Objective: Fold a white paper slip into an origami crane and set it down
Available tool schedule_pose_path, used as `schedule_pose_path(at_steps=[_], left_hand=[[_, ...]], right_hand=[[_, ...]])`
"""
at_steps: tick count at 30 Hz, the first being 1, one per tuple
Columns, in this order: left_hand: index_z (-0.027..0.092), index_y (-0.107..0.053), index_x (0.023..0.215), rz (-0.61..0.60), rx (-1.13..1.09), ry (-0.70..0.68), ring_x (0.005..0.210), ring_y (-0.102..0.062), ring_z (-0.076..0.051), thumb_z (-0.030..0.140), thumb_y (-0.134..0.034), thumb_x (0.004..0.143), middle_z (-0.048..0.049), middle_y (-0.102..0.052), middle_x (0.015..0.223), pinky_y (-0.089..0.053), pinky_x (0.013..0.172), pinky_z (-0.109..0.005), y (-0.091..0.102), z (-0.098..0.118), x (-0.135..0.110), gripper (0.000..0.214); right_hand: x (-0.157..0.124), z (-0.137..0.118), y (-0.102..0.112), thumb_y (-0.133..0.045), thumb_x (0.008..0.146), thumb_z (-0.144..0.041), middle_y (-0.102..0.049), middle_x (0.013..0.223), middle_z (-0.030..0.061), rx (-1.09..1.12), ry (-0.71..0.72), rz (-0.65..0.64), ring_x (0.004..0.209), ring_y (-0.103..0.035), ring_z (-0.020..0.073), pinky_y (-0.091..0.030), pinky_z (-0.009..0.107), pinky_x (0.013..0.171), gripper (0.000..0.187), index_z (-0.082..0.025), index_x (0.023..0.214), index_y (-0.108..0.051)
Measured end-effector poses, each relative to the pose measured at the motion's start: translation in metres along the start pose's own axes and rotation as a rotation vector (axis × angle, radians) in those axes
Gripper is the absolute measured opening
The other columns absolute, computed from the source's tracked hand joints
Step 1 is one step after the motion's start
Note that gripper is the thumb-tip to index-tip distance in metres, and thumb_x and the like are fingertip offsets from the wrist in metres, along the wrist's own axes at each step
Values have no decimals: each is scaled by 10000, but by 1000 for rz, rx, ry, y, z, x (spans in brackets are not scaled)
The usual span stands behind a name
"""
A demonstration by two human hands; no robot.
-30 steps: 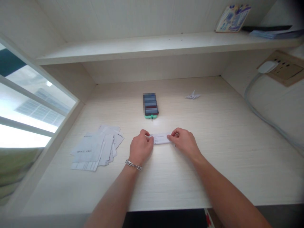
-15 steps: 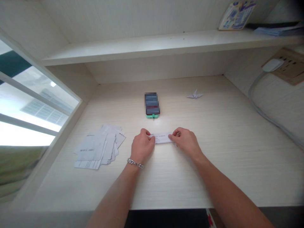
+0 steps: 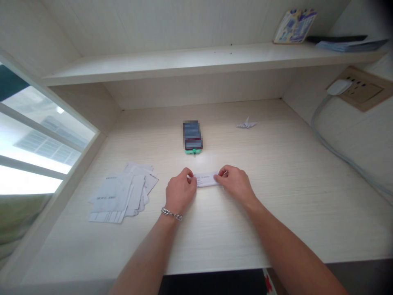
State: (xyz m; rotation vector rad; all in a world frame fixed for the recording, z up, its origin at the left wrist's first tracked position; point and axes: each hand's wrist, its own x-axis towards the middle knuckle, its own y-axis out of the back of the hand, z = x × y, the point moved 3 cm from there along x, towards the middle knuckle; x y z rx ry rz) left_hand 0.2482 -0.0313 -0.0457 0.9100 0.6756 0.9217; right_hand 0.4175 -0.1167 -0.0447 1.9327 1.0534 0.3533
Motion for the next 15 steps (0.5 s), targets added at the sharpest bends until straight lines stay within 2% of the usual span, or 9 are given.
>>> schedule_pose_path(at_steps=[8,15], left_hand=[[305,-643,880,-3,20,18,691,-586,-193,364,-484,786,11,-694,790,-343,568,-276,-1,-1,1,194],[290,-644,870,5,24,12,715,-565,-204,567,-478,761,-13,-661,765,-340,573,-289,-3,0,0,340]], right_hand=[[0,-4,1,-588,696,-385,-682,700,22,-89,-29,-11,683,-591,199,-341,267,547,158,-293,754,-702],[-2,-6,1,-539,740,-444,-673,727,33,-211,-33,-13,722,-593,214,-357,280,559,232,-306,814,-710]])
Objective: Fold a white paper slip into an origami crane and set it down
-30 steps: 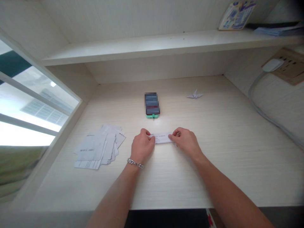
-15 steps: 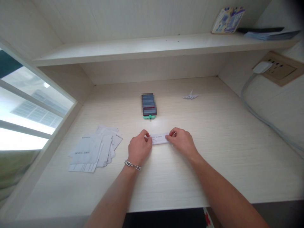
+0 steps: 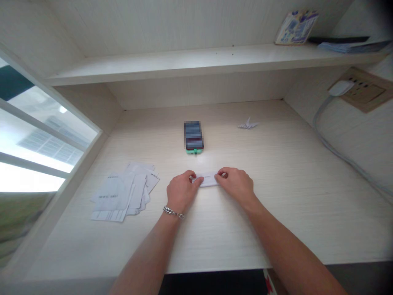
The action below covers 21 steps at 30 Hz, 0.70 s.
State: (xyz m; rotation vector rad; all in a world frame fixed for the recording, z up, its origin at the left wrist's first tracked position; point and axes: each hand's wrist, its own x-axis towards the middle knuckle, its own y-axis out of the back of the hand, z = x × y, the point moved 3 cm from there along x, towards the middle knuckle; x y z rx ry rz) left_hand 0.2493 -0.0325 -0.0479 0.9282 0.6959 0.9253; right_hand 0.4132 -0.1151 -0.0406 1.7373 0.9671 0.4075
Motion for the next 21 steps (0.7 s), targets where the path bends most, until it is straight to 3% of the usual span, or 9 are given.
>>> schedule_pose_path(at_steps=[4,8,10,13,18,21], left_hand=[[264,-660,844,100,30,-52,862,-530,-238,547,-505,763,-62,-616,858,-371,616,-310,0,1,-3,332],[229,-660,804,174,-13,-187,917,-494,-232,430,-528,796,-68,-582,897,-409,709,-332,-3,6,-4,241],[210,-656,790,176,-42,-278,892,-489,-216,362,-506,826,-63,-582,864,-408,778,-340,-5,9,-5,217],[191,-645,802,173,-60,-351,859,-486,-205,313,-472,852,-64,-581,844,-401,811,-344,-7,11,-4,217],[181,-628,857,142,-58,-407,868,-488,-206,309,-454,860,-74,-572,876,-395,821,-350,-4,9,-6,216],[181,-616,906,122,-44,-441,886,-487,-208,309,-457,858,-80,-566,922,-383,842,-359,-2,9,-9,209]], right_hand=[[-2,0,-1,-537,763,-406,-647,845,36,-26,73,86,756,-574,209,-393,295,595,220,-288,867,-692],[-9,-10,-7,-501,819,-203,-624,931,54,-20,387,222,891,-520,208,-426,303,741,204,-245,898,-684],[-15,-17,-14,-446,846,-131,-627,947,48,-44,568,191,888,-503,201,-424,307,791,266,-240,890,-684],[-25,-23,-22,-418,847,-78,-627,972,55,-88,676,145,913,-497,203,-434,300,814,306,-213,976,-661],[-45,-29,-25,-396,885,-175,-554,1196,148,-218,746,148,1092,-452,266,-394,364,936,354,-81,1188,-553],[-56,-29,-31,-412,891,-367,-455,1308,231,-272,801,116,1218,-363,328,-288,421,1041,537,34,1241,-478]])
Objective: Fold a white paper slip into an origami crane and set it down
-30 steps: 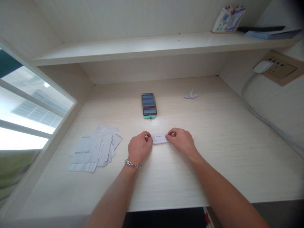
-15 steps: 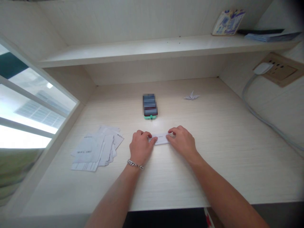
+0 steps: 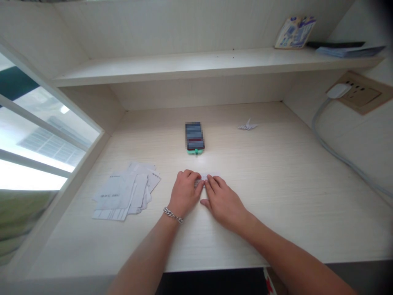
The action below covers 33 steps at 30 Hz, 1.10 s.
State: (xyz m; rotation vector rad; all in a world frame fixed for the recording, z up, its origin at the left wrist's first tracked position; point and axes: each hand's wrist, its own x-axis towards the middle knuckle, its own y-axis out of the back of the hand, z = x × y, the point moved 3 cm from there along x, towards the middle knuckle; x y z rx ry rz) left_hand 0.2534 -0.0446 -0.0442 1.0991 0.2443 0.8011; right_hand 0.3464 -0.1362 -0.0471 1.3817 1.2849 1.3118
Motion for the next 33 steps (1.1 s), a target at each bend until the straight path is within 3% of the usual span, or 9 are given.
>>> schedule_pose_path(at_steps=[4,9,13,16,20,25,28,33], left_hand=[[199,-599,967,-29,47,4,909,-478,-222,326,-444,862,-86,-554,987,-382,831,-372,3,2,-4,227],[286,-585,1055,-40,134,146,944,-476,-274,405,-498,816,-80,-524,1085,-386,758,-421,9,-12,-10,281],[297,-595,1047,-57,62,198,982,-479,-277,423,-577,750,-73,-506,1098,-389,803,-431,17,-36,-10,323],[256,-571,1081,-117,-90,188,925,-513,-219,319,-630,705,-59,-537,1038,-407,826,-371,19,-46,-6,386],[258,-572,1066,-59,-76,193,946,-508,-227,397,-540,781,-57,-552,1056,-390,829,-395,17,-35,-3,318],[295,-592,1065,-101,83,169,1022,-464,-283,400,-572,759,-72,-517,1128,-366,801,-420,9,-15,-4,324],[289,-557,1124,-100,106,164,1017,-460,-291,397,-560,766,-87,-506,1138,-367,791,-424,9,-16,-4,374],[272,-543,1117,-134,133,186,1010,-459,-305,384,-596,728,-106,-495,1130,-377,789,-436,9,-18,3,409]], right_hand=[[-9,-2,-8,-371,873,-509,-336,1402,229,61,-23,-40,1323,-234,327,-217,446,1084,702,31,1321,-374],[-17,5,-12,-345,861,-558,-206,1467,191,110,-69,-65,1354,-165,315,-219,439,1086,734,-37,1377,-306],[-18,8,-10,-335,862,-564,-209,1472,163,137,-69,-81,1359,-163,297,-221,438,1085,723,-80,1396,-278],[-17,7,-9,-341,862,-559,-220,1471,155,155,-70,-89,1359,-171,291,-216,433,1086,712,-94,1398,-279],[-15,6,-10,-337,865,-556,-220,1472,147,166,-78,-99,1359,-170,290,-217,441,1080,702,-111,1403,-269],[-19,16,-7,-324,854,-589,-199,1483,118,150,-28,-140,1367,-135,282,-209,452,1078,731,-140,1420,-218],[-26,31,-2,-350,845,-589,-228,1478,94,99,-43,-170,1364,-109,326,-169,547,1057,702,-195,1415,-239],[-29,43,5,-376,847,-569,-258,1470,96,81,-58,-169,1356,-159,316,-208,537,1042,672,-209,1404,-270]])
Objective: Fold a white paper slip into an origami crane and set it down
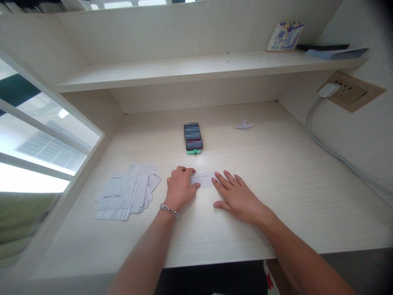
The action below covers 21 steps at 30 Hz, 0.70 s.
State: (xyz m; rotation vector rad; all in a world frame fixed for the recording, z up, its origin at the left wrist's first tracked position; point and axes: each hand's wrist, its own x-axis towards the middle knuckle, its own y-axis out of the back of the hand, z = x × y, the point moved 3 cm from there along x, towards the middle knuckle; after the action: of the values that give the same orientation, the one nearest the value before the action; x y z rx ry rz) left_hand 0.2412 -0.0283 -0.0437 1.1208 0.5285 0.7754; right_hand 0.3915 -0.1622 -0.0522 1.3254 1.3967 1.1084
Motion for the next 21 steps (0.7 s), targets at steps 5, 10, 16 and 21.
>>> schedule_pose_path(at_steps=[5,10,16,21], left_hand=[[212,-557,1003,-60,34,-6,991,-463,-301,343,-612,697,-122,-495,1092,-411,747,-405,3,10,8,338],[180,-562,916,-95,57,-10,971,-473,-292,318,-616,667,-139,-499,1050,-434,697,-359,5,14,15,290],[179,-554,855,-97,12,-35,901,-527,-275,266,-624,645,-129,-557,976,-427,675,-340,8,16,18,238],[199,-524,961,-142,-228,-27,730,-576,-203,190,-627,632,-49,-622,813,-409,620,-291,4,12,20,345]], right_hand=[[12,0,2,-349,901,-447,-435,1367,117,20,-101,117,1267,-345,290,-310,479,997,458,-194,1235,-535],[20,1,1,-432,882,-376,-543,1251,101,45,-149,267,1168,-431,260,-353,422,974,340,-207,1084,-648],[25,2,0,-513,838,-357,-577,1184,99,90,-175,325,1106,-460,255,-392,416,921,268,-215,997,-676],[31,9,0,-569,793,-341,-584,1172,99,213,-190,345,1110,-472,258,-379,428,944,264,-205,998,-665]])
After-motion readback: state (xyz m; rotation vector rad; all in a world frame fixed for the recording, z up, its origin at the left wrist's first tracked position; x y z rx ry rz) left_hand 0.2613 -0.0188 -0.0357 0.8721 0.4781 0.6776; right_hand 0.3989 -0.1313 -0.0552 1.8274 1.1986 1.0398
